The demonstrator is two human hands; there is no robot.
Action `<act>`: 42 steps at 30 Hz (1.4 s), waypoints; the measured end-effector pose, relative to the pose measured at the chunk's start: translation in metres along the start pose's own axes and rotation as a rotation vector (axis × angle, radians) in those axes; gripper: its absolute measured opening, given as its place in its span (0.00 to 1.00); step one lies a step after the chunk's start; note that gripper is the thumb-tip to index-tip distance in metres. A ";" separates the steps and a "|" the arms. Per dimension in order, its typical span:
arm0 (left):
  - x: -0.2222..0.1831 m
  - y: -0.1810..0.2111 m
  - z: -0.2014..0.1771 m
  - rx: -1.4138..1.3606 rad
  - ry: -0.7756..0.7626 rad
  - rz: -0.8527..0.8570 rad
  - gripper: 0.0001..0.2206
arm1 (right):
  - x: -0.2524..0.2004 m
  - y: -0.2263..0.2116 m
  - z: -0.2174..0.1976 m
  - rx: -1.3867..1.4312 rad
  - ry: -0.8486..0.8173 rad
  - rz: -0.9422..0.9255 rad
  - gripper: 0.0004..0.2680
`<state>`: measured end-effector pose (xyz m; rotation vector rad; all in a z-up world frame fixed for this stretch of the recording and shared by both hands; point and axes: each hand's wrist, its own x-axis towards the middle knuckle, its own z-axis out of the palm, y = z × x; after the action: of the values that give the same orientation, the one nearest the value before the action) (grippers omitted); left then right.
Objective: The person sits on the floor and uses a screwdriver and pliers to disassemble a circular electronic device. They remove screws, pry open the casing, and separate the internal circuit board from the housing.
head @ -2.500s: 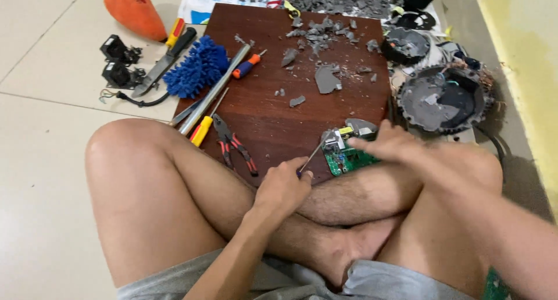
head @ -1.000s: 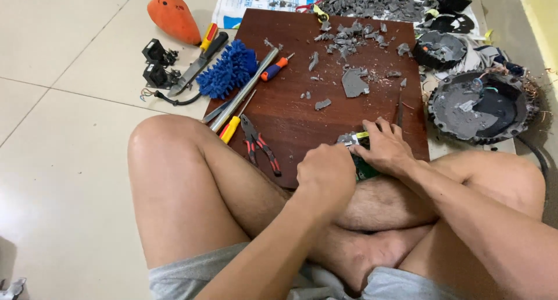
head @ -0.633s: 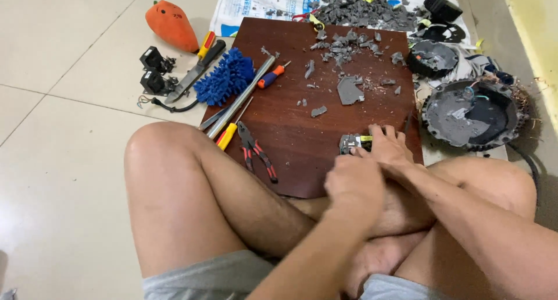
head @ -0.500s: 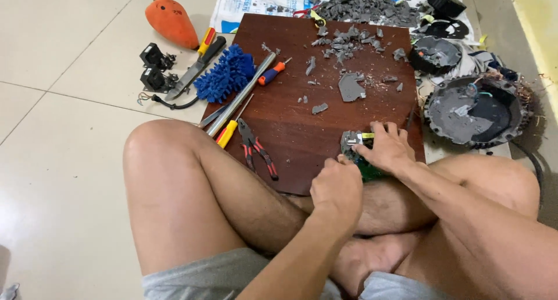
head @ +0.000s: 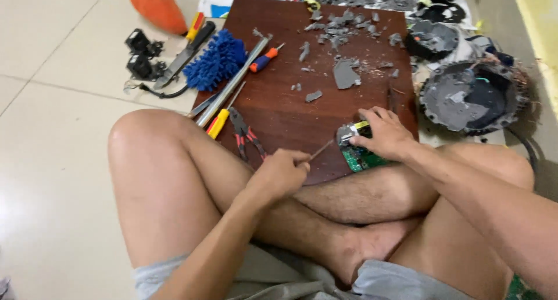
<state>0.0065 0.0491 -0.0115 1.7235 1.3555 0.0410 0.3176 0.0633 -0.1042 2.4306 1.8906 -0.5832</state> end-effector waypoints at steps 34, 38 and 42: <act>0.017 0.074 0.096 0.546 0.029 0.206 0.17 | 0.007 0.014 0.004 -0.017 -0.040 0.079 0.26; 0.041 0.063 0.090 0.240 0.088 0.069 0.15 | 0.012 0.028 0.012 -0.009 -0.014 0.125 0.26; 0.056 0.013 0.034 -0.953 -0.201 -0.254 0.12 | 0.008 0.029 0.007 0.011 -0.060 0.064 0.26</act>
<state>0.0567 0.0721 -0.0498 0.7329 1.1155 0.3091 0.3441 0.0619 -0.1191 2.4411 1.7851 -0.6579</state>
